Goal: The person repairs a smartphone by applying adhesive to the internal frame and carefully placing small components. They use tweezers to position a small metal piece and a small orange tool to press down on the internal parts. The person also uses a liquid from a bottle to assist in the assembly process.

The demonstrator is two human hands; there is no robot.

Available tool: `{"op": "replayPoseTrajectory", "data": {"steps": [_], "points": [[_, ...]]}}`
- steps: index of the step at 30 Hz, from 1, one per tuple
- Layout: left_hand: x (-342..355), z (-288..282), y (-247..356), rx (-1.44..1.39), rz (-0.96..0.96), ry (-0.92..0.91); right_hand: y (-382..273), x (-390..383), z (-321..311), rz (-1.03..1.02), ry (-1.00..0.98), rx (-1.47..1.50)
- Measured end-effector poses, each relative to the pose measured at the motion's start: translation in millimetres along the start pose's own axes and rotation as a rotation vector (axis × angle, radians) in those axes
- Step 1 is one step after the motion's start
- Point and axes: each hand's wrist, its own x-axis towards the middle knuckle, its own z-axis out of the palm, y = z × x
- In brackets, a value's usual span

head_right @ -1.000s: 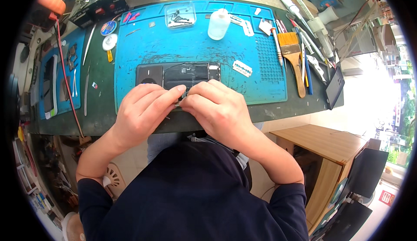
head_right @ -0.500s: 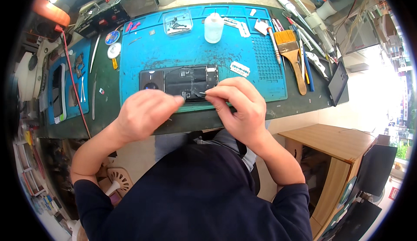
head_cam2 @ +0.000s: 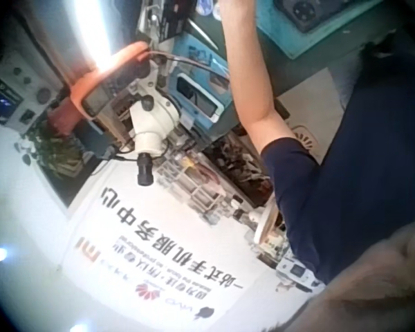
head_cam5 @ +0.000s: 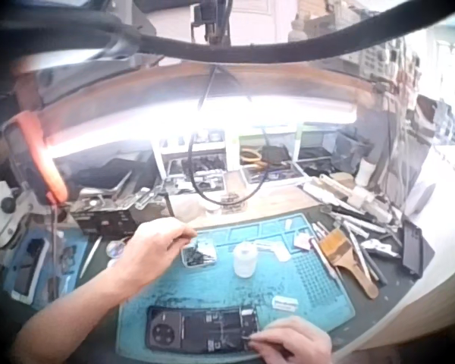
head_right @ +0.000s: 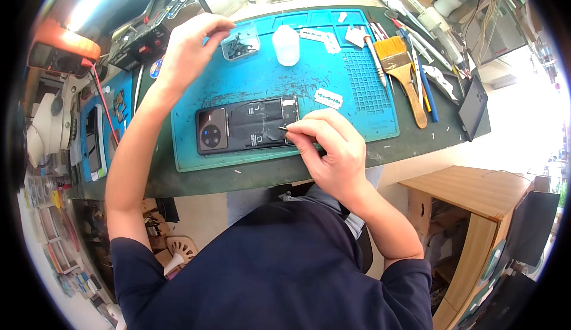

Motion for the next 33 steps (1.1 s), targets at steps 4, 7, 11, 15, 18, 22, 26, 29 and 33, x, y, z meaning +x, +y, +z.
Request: {"op": "replayPoseTrajectory", "data": {"steps": [4, 7, 11, 15, 18, 22, 26, 29, 33], "points": [[-6, -5, 8, 0.112, 0.043, -0.030, 0, 0, 0, 0.008, 0.005, 0.028], [-19, -34, 40, -0.069, -0.064, -0.232, -2, 1, -2, 0.079, -0.004, 0.031], [-60, -61, 71, -0.169, -0.177, -0.306, -5, 7, -6, 0.118, -0.012, -0.177], [-105, -78, 67, -0.146, -0.397, -0.094, -11, 28, -14, -0.107, -0.052, -0.571], [-118, -73, 52, -0.159, -0.425, 0.093, -17, 49, 8, -0.240, -0.278, -0.338], [-121, -70, 44, -0.118, -0.387, 0.173, -11, 76, 41, -0.335, -0.489, -0.260], [-129, -73, 42, -0.102, -0.379, 0.178, -7, 80, 47, -0.368, -0.554, -0.294], [-129, -75, 45, -0.105, -0.368, 0.183, -5, 85, 47, -0.414, -0.628, -0.299], [-128, -74, 45, -0.106, -0.358, 0.188, -9, 99, 48, -0.476, -0.701, -0.330]]}}
